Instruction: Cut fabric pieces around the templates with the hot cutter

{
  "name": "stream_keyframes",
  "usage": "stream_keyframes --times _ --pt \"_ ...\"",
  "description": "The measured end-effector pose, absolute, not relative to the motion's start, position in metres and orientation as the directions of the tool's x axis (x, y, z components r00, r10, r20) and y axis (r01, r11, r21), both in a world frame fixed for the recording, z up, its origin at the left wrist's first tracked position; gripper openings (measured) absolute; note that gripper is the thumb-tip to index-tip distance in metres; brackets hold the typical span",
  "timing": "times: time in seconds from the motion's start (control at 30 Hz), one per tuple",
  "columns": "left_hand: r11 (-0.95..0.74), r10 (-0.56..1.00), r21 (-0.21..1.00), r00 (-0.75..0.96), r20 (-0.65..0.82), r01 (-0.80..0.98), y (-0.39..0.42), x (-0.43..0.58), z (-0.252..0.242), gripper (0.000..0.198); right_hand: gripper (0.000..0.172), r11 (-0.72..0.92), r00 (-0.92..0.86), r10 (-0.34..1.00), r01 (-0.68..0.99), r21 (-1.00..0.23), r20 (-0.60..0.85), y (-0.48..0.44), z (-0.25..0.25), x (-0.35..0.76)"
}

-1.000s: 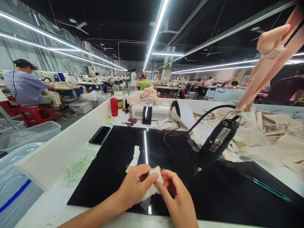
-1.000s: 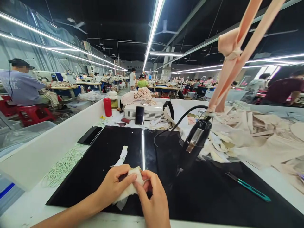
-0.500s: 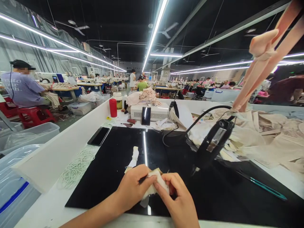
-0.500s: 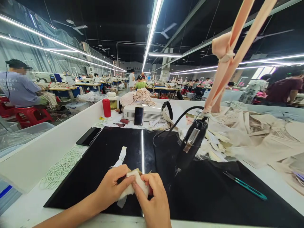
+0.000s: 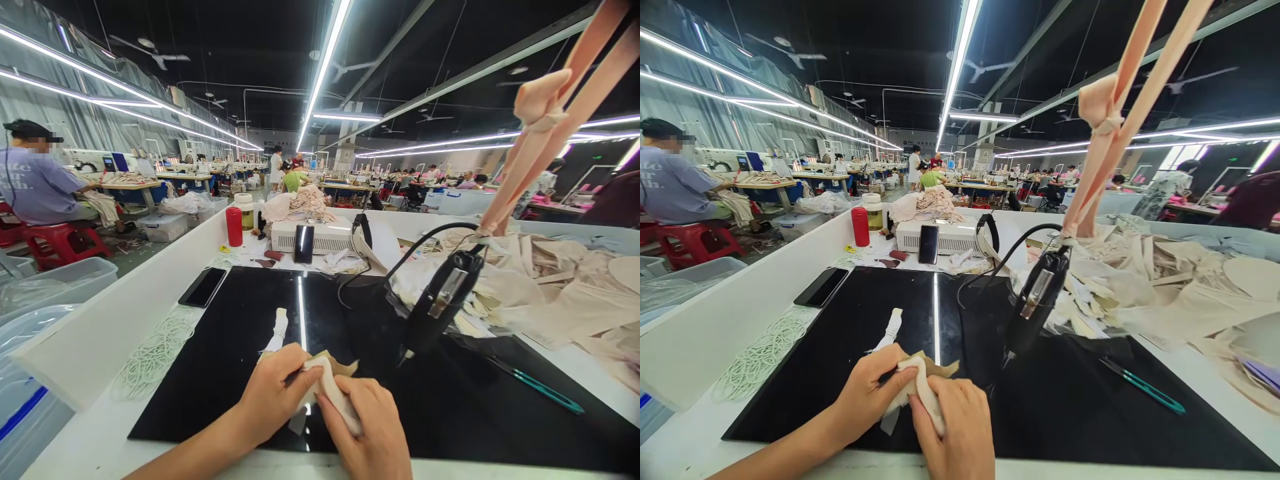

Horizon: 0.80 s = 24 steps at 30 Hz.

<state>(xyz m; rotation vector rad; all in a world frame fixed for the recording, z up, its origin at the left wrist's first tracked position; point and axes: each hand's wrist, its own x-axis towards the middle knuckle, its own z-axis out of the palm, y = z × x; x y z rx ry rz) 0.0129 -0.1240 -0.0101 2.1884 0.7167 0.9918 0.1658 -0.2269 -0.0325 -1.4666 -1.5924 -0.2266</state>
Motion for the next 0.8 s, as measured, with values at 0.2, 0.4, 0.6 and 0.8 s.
stream_keyframes --times 0.2,0.4,0.6,0.8 --pt "-0.633 0.688 0.744 0.597 0.413 0.215 -0.121 0.009 -0.015 0.043 0.023 0.148 0.319 0.77 0.752 -0.642 0.552 -0.23 -0.018 0.157" --pt "-0.479 0.738 0.854 0.62 0.266 0.202 -0.12 0.013 -0.023 0.049 0.011 0.018 0.346 0.867 0.697 -0.717 0.359 -0.232 -0.003 0.159" --pt "-0.351 0.761 0.909 0.634 0.138 0.224 -0.132 0.019 -0.01 0.055 0.013 0.017 0.31 0.895 0.696 -0.718 0.321 -0.238 0.0 0.163" --pt "-0.28 0.757 0.931 0.651 0.064 0.234 -0.132 0.02 -0.008 0.056 0.015 0.026 0.267 0.929 0.64 -0.768 0.255 -0.237 -0.001 0.162"
